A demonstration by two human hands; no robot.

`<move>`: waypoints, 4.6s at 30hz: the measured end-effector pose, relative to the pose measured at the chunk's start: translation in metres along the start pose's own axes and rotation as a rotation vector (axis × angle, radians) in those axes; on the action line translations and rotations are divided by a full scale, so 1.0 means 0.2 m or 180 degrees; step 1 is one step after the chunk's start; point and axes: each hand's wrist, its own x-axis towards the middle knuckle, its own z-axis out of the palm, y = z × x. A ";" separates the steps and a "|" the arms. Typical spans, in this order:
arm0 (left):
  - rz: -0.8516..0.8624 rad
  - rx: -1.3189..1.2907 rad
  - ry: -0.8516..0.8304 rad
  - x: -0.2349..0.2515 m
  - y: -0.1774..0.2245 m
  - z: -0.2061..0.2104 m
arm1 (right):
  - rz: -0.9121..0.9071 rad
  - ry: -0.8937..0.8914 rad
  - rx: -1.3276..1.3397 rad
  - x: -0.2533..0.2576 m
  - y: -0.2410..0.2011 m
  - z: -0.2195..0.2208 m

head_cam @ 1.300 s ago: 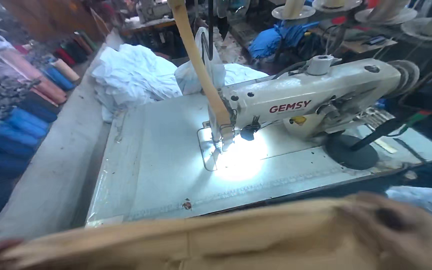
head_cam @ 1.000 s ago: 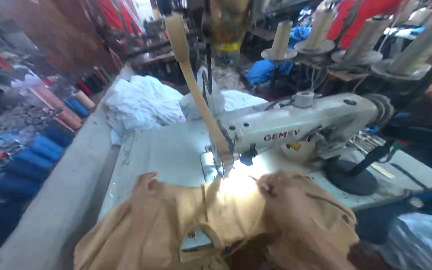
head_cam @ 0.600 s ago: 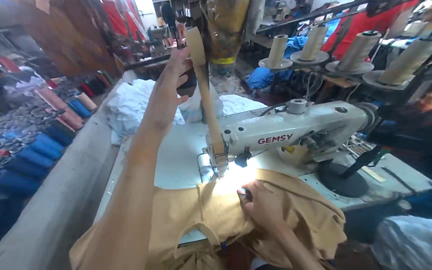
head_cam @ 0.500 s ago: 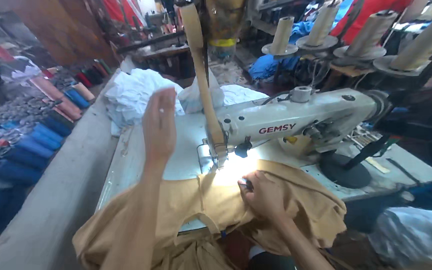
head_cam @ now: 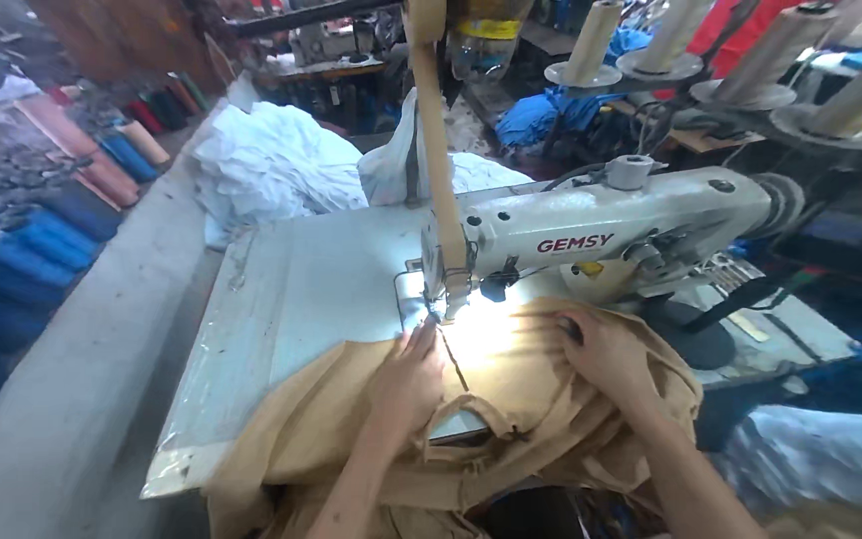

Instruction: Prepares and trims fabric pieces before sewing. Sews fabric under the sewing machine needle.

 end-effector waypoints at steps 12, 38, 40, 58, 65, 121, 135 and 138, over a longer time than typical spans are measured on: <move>0.0289 -0.0329 0.0191 0.04 -0.12 -0.02 | -0.0759 -0.0311 -0.0151 -0.18 -0.82 0.23; -0.1072 -0.2742 0.1720 0.06 0.10 -0.03 | -0.0796 -0.0443 0.0594 -0.11 -0.73 0.22; -0.0982 -0.1956 0.1619 0.00 0.07 0.04 | -0.0916 -0.0493 0.0544 -0.08 -0.68 0.23; -0.0614 0.0232 0.1053 0.12 0.01 0.04 | -0.1128 -0.0702 0.0154 0.00 -0.73 0.19; -0.0566 0.0060 0.0202 0.22 -0.13 -0.05 | -0.0767 -0.0571 0.0031 -0.07 -0.79 0.20; -0.0849 0.0236 0.1020 0.13 0.07 0.04 | -0.1637 0.0225 -0.0001 -0.04 -0.61 0.27; -0.0083 -0.0222 0.1274 0.26 -0.27 -0.09 | -0.0998 -0.0622 -0.0050 -0.08 -0.87 0.19; -0.0652 -0.2072 0.1584 0.11 -0.12 -0.10 | -0.1020 -0.0768 -0.0030 -0.09 -0.88 0.16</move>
